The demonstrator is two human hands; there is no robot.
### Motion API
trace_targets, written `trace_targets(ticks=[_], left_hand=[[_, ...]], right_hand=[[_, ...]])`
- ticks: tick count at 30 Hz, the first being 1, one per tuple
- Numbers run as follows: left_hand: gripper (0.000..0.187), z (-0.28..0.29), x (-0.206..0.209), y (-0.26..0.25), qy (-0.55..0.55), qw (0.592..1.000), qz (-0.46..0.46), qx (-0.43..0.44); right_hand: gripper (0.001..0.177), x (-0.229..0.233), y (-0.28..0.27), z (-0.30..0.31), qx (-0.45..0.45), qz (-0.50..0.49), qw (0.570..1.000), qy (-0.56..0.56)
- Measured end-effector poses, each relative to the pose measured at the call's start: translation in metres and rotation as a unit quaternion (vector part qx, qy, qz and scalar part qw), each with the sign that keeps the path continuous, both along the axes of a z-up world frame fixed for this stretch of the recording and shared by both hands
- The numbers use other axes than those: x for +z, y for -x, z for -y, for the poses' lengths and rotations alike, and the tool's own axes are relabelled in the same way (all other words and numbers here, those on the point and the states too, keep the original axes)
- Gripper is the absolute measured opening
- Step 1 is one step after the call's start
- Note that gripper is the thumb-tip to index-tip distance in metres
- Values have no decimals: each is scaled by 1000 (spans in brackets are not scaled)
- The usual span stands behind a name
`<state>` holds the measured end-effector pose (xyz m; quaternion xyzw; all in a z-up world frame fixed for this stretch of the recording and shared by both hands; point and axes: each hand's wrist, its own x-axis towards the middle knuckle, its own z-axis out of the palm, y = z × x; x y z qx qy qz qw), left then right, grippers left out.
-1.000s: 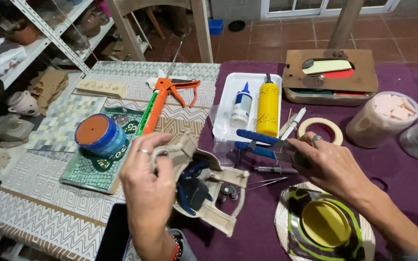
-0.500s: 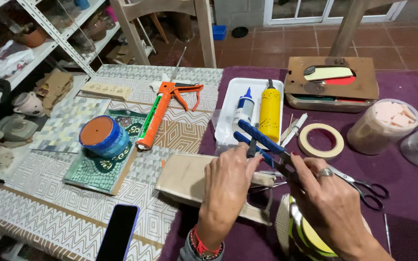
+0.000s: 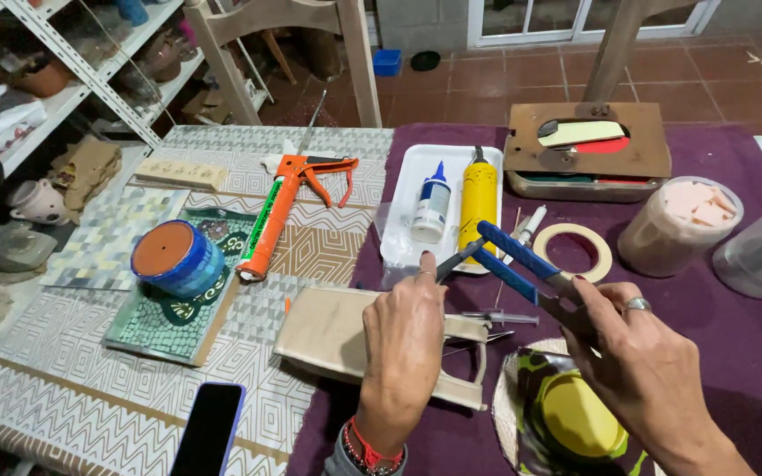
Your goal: Cutting crafting materials and marking a base for a mosaic art project.
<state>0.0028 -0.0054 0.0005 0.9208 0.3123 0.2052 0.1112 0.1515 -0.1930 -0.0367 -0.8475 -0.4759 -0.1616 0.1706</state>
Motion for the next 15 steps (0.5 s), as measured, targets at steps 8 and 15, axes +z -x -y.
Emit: trace_targets(ticks=[8, 15], left_hand=[[39, -6, 16, 21, 21, 999, 12, 33], [51, -14, 34, 49, 36, 993, 103, 54]], right_hand=[[50, 6, -6, 1, -63, 3, 985, 161], [54, -4, -13, 10, -32, 11, 988, 153]])
